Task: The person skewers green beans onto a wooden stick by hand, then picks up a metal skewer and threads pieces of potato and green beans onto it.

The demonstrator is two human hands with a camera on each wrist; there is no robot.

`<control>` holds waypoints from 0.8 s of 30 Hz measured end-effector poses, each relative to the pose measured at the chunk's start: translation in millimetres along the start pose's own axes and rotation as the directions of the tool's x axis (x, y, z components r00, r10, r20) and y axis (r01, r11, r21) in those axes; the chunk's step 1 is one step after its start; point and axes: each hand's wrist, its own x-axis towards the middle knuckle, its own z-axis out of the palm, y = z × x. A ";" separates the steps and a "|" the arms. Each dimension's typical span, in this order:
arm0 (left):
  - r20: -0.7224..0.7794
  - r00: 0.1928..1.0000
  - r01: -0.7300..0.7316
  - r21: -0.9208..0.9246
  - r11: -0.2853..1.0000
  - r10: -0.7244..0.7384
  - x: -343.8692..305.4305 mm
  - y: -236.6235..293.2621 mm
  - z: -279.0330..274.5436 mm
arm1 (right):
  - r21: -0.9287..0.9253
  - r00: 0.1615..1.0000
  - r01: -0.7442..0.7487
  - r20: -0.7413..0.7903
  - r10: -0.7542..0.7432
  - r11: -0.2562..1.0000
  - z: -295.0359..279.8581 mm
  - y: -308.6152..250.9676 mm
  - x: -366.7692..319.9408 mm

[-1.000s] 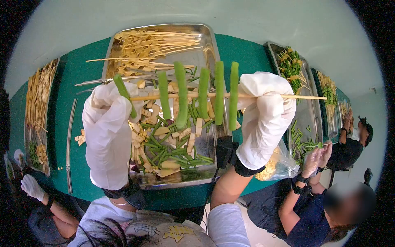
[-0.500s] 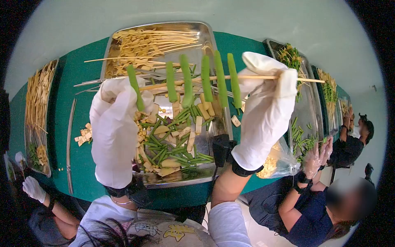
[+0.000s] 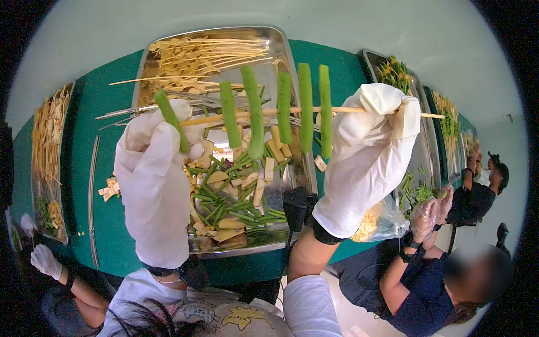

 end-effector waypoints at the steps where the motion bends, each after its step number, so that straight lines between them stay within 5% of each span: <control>1: -0.003 1.000 0.021 0.037 0.999 -0.021 -0.6 0.3 -0.4 | -0.017 1.000 0.008 0.000 -0.008 1.000 0.3 -0.3 -0.4; 6: -0.151 0.979 0.161 0.193 0.968 -0.133 -4.9 13.7 9.0 | 0.222 0.966 0.083 0.223 -0.133 0.972 -8.4 7.8 9.5; 9: -0.133 0.985 0.133 0.177 0.975 -0.110 -7.7 13.4 9.3 | 0.218 0.949 0.174 0.223 -0.222 0.960 -6.0 10.1 6.6; 12: -0.149 0.973 0.213 0.317 0.924 -0.174 -12.2 19.0 17.2 | 0.097 0.975 0.223 -0.012 -0.223 0.970 7.0 4.5 -1.2; 14: -0.079 0.990 0.137 0.366 0.921 -0.116 -18.1 14.0 15.7 | 0.274 0.960 0.104 0.225 -0.169 0.956 7.9 0.4 2.1; 17: -0.051 0.993 0.116 0.269 0.956 -0.106 -23.6 10.4 17.0 | 0.388 0.947 -0.023 0.304 -0.104 0.921 12.2 -4.3 1.6; 21: -0.124 0.976 0.205 0.226 0.952 -0.181 -15.2 16.0 17.7 | 0.291 0.964 -0.047 0.265 -0.033 0.956 -33.7 0.0 10.8; 24: -0.026 0.996 0.085 0.138 0.987 -0.082 -17.4 12.4 7.6 | 0.253 0.981 -0.056 0.193 0.006 0.966 -23.6 3.9 0.5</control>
